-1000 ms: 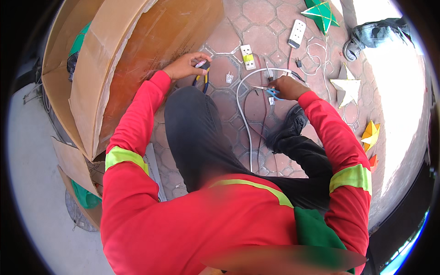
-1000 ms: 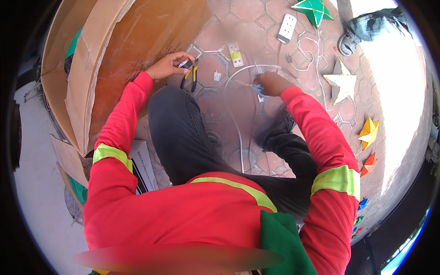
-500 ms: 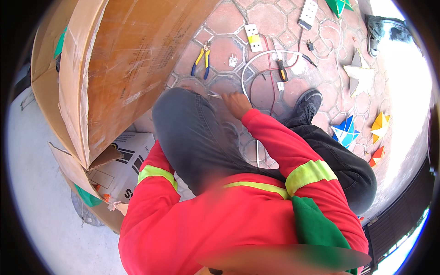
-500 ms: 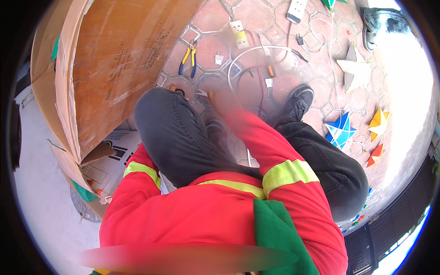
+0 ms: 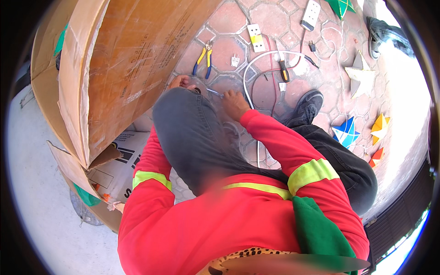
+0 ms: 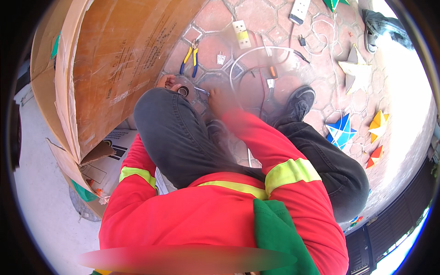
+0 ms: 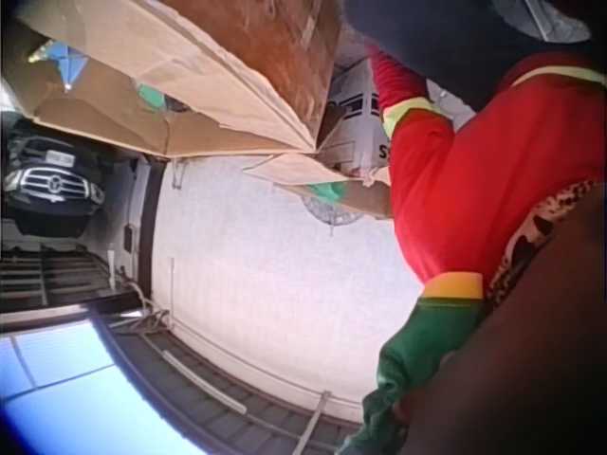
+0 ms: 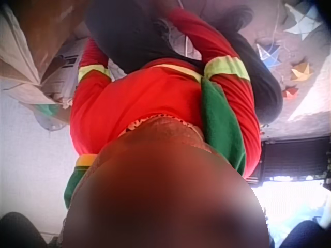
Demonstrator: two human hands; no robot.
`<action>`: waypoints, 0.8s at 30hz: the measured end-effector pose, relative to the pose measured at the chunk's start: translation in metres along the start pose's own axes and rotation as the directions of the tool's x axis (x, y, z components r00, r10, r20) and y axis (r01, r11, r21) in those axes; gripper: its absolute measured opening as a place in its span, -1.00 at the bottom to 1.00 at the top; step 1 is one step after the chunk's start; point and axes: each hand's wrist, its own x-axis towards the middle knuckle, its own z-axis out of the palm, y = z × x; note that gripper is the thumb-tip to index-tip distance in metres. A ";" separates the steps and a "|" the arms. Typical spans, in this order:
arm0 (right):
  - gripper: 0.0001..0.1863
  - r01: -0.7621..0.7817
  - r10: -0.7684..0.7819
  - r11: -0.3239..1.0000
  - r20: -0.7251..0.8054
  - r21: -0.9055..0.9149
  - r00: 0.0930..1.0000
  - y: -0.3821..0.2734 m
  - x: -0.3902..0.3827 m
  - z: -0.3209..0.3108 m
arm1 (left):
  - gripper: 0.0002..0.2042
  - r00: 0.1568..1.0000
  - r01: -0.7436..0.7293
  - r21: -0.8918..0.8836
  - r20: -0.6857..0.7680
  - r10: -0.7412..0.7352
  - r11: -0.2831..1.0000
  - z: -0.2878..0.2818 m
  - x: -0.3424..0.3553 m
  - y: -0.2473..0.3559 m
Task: The person sits on a tiled floor and uses a screwdriver to open and adjust a small white electrical component. They handle wires, electrical tape, and a power strip, occasionally picking up and setting down tools while working on the device.
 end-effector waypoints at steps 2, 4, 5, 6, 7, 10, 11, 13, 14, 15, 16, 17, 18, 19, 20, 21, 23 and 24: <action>-0.70 -0.018 0.022 0.994 -0.029 0.111 0.999 0.011 0.002 -0.007 | -0.62 0.981 0.166 -0.206 0.133 -0.141 0.964 -0.016 0.024 0.017; -0.59 -0.243 0.331 0.886 -0.171 0.394 0.928 0.027 0.009 -0.018 | -0.64 0.986 0.030 -0.218 0.168 0.007 0.976 -0.031 0.050 0.044; -0.52 -0.359 0.501 0.770 -0.151 0.527 0.852 0.037 0.014 -0.024 | -0.64 0.980 -0.031 -0.217 0.187 0.073 0.976 -0.037 0.064 0.061; -0.45 -0.363 0.535 0.761 -0.204 0.537 0.820 0.047 0.018 -0.030 | -0.64 0.962 -0.065 -0.199 0.246 0.114 0.978 -0.041 0.077 0.080; -0.37 -0.390 0.583 0.742 -0.237 0.545 0.777 0.057 0.024 -0.035 | -0.64 0.940 -0.103 -0.186 0.304 0.157 0.977 -0.044 0.089 0.099; -0.32 -0.354 0.473 0.842 -0.241 0.408 0.847 0.075 0.045 -0.045 | -0.68 0.862 -0.204 -0.053 0.464 0.205 0.977 -0.050 0.108 0.156; -0.36 -0.384 0.474 0.852 -0.214 0.355 0.854 0.079 0.054 -0.046 | -0.71 0.830 -0.259 -0.015 0.507 0.230 0.966 -0.049 0.110 0.173; -0.45 -0.384 0.469 0.849 -0.183 0.363 0.864 0.085 0.066 -0.047 | -0.68 0.827 -0.246 -0.006 0.520 0.213 0.969 -0.042 0.112 0.201; -0.50 -0.387 0.468 0.847 -0.168 0.364 0.868 0.089 0.073 -0.048 | -0.66 0.823 -0.261 -0.020 0.519 0.233 0.965 -0.039 0.115 0.212; -0.52 -0.394 0.462 0.860 -0.164 0.325 0.872 0.090 0.075 -0.048 | -0.65 0.844 -0.230 -0.034 0.490 0.217 0.973 -0.036 0.117 0.221; -0.52 -0.384 0.441 0.874 -0.154 0.297 0.884 0.093 0.078 -0.050 | -0.63 0.862 -0.200 -0.059 0.463 0.205 0.978 -0.030 0.118 0.227; -0.51 -0.380 0.429 0.884 -0.151 0.274 0.891 0.095 0.078 -0.053 | -0.62 0.872 -0.193 -0.110 0.437 0.222 0.975 -0.024 0.119 0.231; -0.50 -0.405 0.440 0.879 -0.106 0.251 0.891 0.096 0.079 -0.056 | -0.62 0.908 -0.131 -0.097 0.388 0.158 0.987 -0.018 0.120 0.232; -0.55 -0.387 0.427 0.885 -0.119 0.257 0.897 0.098 0.077 -0.060 | -0.61 0.936 -0.092 -0.113 0.330 0.125 0.989 -0.011 0.120 0.231; -0.56 -0.332 0.394 0.899 -0.196 0.286 0.898 0.101 0.075 -0.066 | -0.61 0.959 -0.057 -0.134 0.270 0.092 0.989 -0.004 0.121 0.228; -0.58 -0.301 0.379 0.900 -0.225 0.315 0.898 0.103 0.072 -0.071 | -0.58 0.983 -0.026 -0.154 0.176 0.054 0.988 0.004 0.121 0.224; -0.64 -0.219 0.334 0.912 -0.320 0.346 0.887 0.111 0.067 -0.079 | -0.55 1.000 -0.016 -0.129 -0.006 0.015 0.991 0.021 0.122 0.213; -0.64 -0.256 0.345 0.911 -0.255 0.324 0.903 0.115 0.066 -0.082 | -0.54 0.996 0.023 -0.116 -0.085 -0.033 0.993 0.028 0.122 0.207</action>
